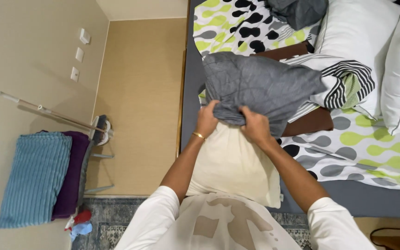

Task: The person inserts a white pillow into a gray quilted pillowcase on a bed. They repeatedly pull the case over the pillow, tuck the corners, and smooth the fabric to fit it properly.

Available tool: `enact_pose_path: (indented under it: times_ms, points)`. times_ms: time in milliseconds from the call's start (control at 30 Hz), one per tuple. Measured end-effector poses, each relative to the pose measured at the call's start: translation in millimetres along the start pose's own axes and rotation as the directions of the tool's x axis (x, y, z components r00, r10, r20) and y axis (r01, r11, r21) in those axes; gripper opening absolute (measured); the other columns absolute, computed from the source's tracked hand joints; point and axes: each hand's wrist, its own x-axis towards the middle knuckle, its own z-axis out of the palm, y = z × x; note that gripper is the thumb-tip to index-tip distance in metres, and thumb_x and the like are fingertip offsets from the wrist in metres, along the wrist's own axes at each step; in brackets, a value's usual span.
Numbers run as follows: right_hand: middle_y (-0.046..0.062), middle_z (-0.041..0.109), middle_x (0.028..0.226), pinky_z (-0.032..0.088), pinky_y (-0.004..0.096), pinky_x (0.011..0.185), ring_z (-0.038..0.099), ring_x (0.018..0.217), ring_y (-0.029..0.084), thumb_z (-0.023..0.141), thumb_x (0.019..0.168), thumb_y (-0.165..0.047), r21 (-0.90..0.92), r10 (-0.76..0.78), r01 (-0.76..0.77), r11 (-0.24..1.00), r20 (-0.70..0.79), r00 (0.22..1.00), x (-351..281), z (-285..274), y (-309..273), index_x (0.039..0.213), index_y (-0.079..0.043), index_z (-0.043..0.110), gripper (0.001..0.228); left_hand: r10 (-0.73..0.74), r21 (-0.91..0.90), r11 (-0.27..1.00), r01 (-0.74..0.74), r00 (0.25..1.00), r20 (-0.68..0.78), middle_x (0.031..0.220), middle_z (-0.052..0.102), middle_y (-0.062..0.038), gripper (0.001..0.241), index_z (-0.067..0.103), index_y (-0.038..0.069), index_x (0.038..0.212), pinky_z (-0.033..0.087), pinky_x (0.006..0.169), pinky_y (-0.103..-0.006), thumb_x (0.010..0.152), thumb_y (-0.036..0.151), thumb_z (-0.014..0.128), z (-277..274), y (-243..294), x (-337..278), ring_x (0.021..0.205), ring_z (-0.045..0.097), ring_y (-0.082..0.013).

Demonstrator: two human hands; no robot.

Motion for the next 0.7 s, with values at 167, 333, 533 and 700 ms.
enact_pose_path:
  times_ms: [167,333,533,700]
  points:
    - [0.021,0.054,0.127,0.04,0.053,0.1,0.054,0.116,0.042,0.071,0.074,0.003,-0.138,-0.295,0.261,0.955,-0.477,0.828,10.3,-51.7,-20.1,0.136,-0.01,0.064,0.064,0.153,-0.126,0.984,-0.128,0.965,0.213,0.105,0.077,-0.016,0.054,0.074,0.013,0.119,0.056,0.093,-0.046,0.07,-0.005,0.058,-7.2,24.4,-2.3,0.108,0.071,-0.0355]
    - [0.02,0.072,0.116,0.048,0.055,0.112,0.067,0.114,0.041,0.074,0.09,-0.011,0.259,-0.271,0.424,0.868,-0.469,0.841,23.9,-20.8,5.4,0.121,-0.003,0.073,0.032,0.172,0.015,0.983,-0.182,0.949,0.263,0.107,0.077,-0.015,0.046,0.076,0.011,0.118,0.058,0.092,-0.0473,0.072,0.008,0.068,6.4,-5.1,-7.3,0.108,0.072,-0.0339]
    - [0.018,0.076,0.099,0.047,0.053,0.099,0.07,0.105,0.043,0.062,0.071,0.009,0.547,-0.135,0.114,0.83,-0.001,0.991,20.4,2.2,1.6,0.121,-0.009,0.072,0.054,0.35,0.41,0.877,-0.249,0.917,-0.192,0.107,0.066,-0.006,0.024,0.076,0.01,0.092,0.056,0.096,-0.0394,0.069,0.004,0.077,-19.5,11.4,-10.1,0.109,0.067,-0.0293]
    - [0.01,0.075,0.088,0.051,0.042,0.088,0.073,0.094,0.029,0.065,0.063,0.004,0.622,-0.031,-0.023,0.783,0.076,0.997,14.1,-16.3,2.3,0.111,-0.013,0.073,0.052,0.444,0.152,0.894,-0.421,0.877,-0.182,0.106,0.077,-0.003,0.02,0.074,0.01,0.088,0.056,0.099,-0.0355,0.073,-0.003,0.073,-30.4,40.7,-17.5,0.109,0.072,-0.0244]
